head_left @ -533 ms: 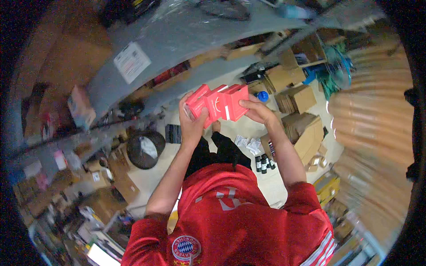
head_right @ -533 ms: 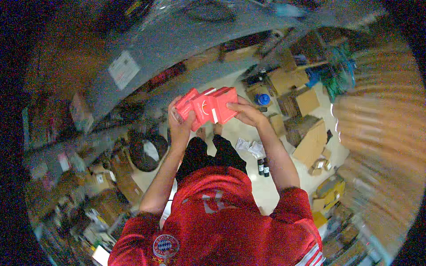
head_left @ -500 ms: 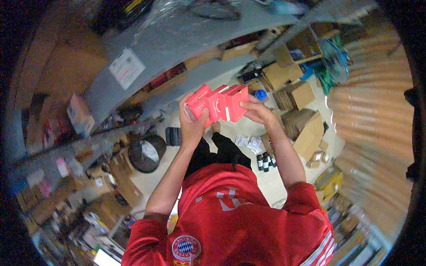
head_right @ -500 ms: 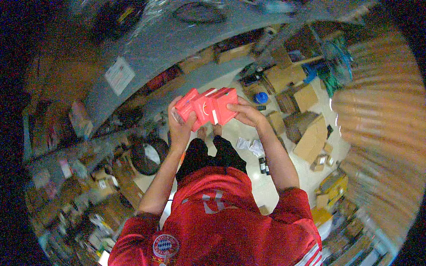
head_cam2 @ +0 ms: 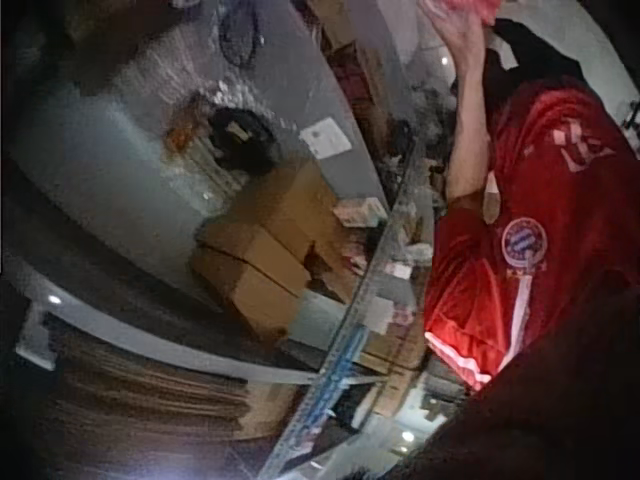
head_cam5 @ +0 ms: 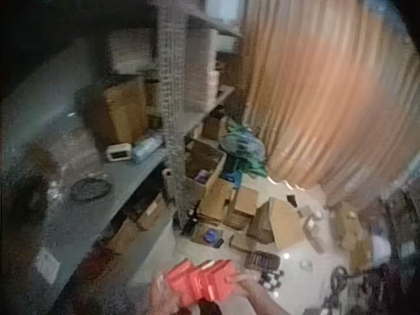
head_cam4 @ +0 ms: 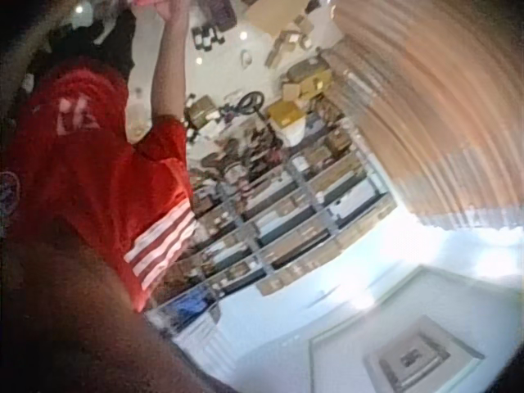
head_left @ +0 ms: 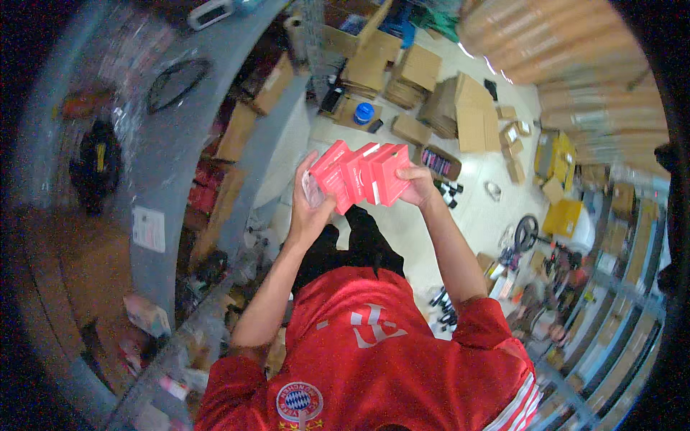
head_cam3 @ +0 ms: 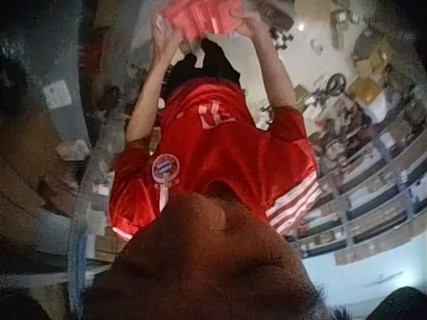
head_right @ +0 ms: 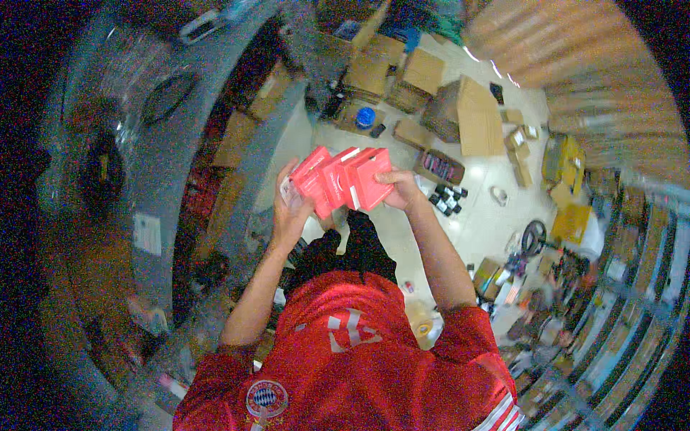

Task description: The person sorts through a stack of shipping labels, then sits on the floor to apply them to small cardboard boxes and black poly mailers. They handle the labels and packages by hand, placing the labeled items on the floor.

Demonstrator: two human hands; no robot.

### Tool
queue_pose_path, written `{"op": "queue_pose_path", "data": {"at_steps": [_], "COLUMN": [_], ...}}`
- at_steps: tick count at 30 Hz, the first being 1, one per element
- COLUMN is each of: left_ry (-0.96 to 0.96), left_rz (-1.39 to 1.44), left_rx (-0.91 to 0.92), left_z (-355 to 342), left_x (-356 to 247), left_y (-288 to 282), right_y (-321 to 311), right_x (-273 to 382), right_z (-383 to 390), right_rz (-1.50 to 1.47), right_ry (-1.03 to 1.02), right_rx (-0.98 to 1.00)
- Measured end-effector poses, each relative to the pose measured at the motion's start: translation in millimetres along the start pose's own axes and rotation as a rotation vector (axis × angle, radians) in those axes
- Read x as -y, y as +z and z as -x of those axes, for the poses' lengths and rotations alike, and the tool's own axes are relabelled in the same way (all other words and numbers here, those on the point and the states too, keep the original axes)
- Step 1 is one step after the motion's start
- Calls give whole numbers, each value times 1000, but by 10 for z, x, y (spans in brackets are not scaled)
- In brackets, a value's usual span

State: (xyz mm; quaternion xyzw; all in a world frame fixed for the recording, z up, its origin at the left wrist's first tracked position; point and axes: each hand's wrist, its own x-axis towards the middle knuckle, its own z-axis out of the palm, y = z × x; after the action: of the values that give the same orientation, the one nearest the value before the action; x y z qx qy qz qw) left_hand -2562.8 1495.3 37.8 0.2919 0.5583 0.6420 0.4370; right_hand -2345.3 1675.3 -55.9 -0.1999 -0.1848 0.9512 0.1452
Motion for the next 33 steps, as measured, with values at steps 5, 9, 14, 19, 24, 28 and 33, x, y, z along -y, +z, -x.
{"op": "queue_pose_path", "data": {"at_steps": [5,9,14,19,24,28,33], "left_ry": [19,-41,-83,-325,-731,-907,-637], "left_rz": [-99,-238,-373,-400,-500,-820,-1444], "left_rx": [217,272,482,652,546,573,965], "left_z": [373,594,555,565,717,829,1066], "left_x": [306,449,798,1471,2525,3527,3989], "left_y": [670,1140,1505,1910,2086,1684,727], "right_y": [-454,-745,-998,-1561,-2578,-3768,-5125], "right_x": [-388,-762,-1010,-1148,-1713,-2392,-3014], "right_z": [1091,1673,2118,2531,2794,2834,2730], "right_rz": [-267,-360,-398,-350,-587,-733,-909], "right_ry": [-159,-255,-354,-345,-298,-454,-499], "right_rx": [-6,-47,-116,-172,-410,-686,-1075]}}
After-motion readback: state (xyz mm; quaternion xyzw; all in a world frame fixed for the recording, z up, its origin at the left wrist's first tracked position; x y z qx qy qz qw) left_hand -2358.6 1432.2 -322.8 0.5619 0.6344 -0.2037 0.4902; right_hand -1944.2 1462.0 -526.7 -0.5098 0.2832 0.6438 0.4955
